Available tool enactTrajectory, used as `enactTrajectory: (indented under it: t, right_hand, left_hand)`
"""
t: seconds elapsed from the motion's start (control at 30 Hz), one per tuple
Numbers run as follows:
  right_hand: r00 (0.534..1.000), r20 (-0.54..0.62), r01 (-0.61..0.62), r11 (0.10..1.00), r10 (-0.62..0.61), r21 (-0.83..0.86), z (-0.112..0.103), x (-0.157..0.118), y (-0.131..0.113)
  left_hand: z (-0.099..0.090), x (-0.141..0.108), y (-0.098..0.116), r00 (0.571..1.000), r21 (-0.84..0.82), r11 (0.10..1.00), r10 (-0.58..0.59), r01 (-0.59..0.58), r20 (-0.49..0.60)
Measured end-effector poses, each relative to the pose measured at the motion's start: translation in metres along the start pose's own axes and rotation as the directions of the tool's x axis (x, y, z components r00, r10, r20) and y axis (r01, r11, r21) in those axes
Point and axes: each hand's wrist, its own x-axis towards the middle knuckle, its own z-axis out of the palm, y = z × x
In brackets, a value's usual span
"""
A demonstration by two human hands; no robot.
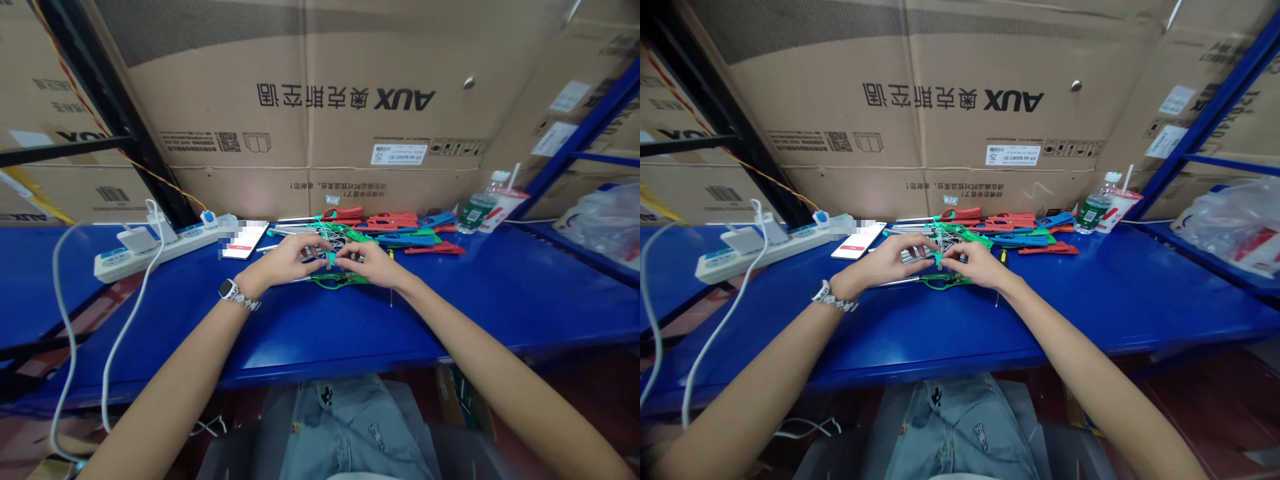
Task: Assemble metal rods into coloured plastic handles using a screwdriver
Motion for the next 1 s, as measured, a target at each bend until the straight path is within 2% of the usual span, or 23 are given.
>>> enactTrajectory:
  t: [0.07, 0.17, 0.27, 0.37, 0.43, 0.5, 0.63, 0.83, 1.0]
  right_hand:
    - [0.998, 0.044, -0.044, 0.997, 0.041, 0.067, -0.001, 0.001, -0.001]
    - [0.994, 0.091, -0.061, 0.994, 0.053, 0.086, 0.000, 0.001, -0.003]
    - [0.999, 0.039, -0.008, 0.999, 0.009, -0.038, 0.001, -0.003, -0.003]
    - [0.996, -0.046, 0.055, 0.955, -0.071, -0.292, 0.000, -0.011, 0.001]
    - [0.995, -0.028, 0.072, 0.896, -0.094, -0.438, 0.000, -0.017, 0.004]
    - [0.997, 0.016, 0.078, 0.856, -0.081, -0.511, 0.000, -0.023, 0.005]
    - [0.998, 0.042, 0.057, 0.827, -0.040, -0.559, 0.002, -0.028, 0.007]
    - [0.999, 0.046, 0.037, 0.794, -0.011, -0.607, 0.006, -0.029, 0.009]
    - [0.998, 0.061, 0.038, 0.805, -0.003, -0.591, 0.008, -0.029, 0.014]
  left_hand:
    - [0.000, -0.001, 0.004, 0.996, 0.099, 0.991, 0.094, -0.094, 0.008]
    - [-0.001, -0.001, 0.004, 0.991, 0.193, 0.972, 0.123, -0.130, 0.047]
    - [0.000, 0.000, -0.002, 0.993, 0.189, 0.978, 0.068, -0.085, 0.092]
    - [0.000, 0.000, -0.006, 0.991, 0.198, 0.980, -0.008, -0.019, 0.131]
    - [0.000, -0.001, -0.006, 0.986, 0.217, 0.976, -0.049, 0.013, 0.162]
    - [0.000, -0.002, -0.005, 0.978, 0.212, 0.977, -0.076, 0.033, 0.197]
    - [0.002, -0.001, 0.000, 0.959, 0.204, 0.976, -0.122, 0.069, 0.258]
    - [0.007, 0.001, 0.006, 0.949, 0.256, 0.963, -0.157, 0.086, 0.272]
    - [0.011, 0.000, 0.008, 0.951, 0.267, 0.959, -0.167, 0.095, 0.261]
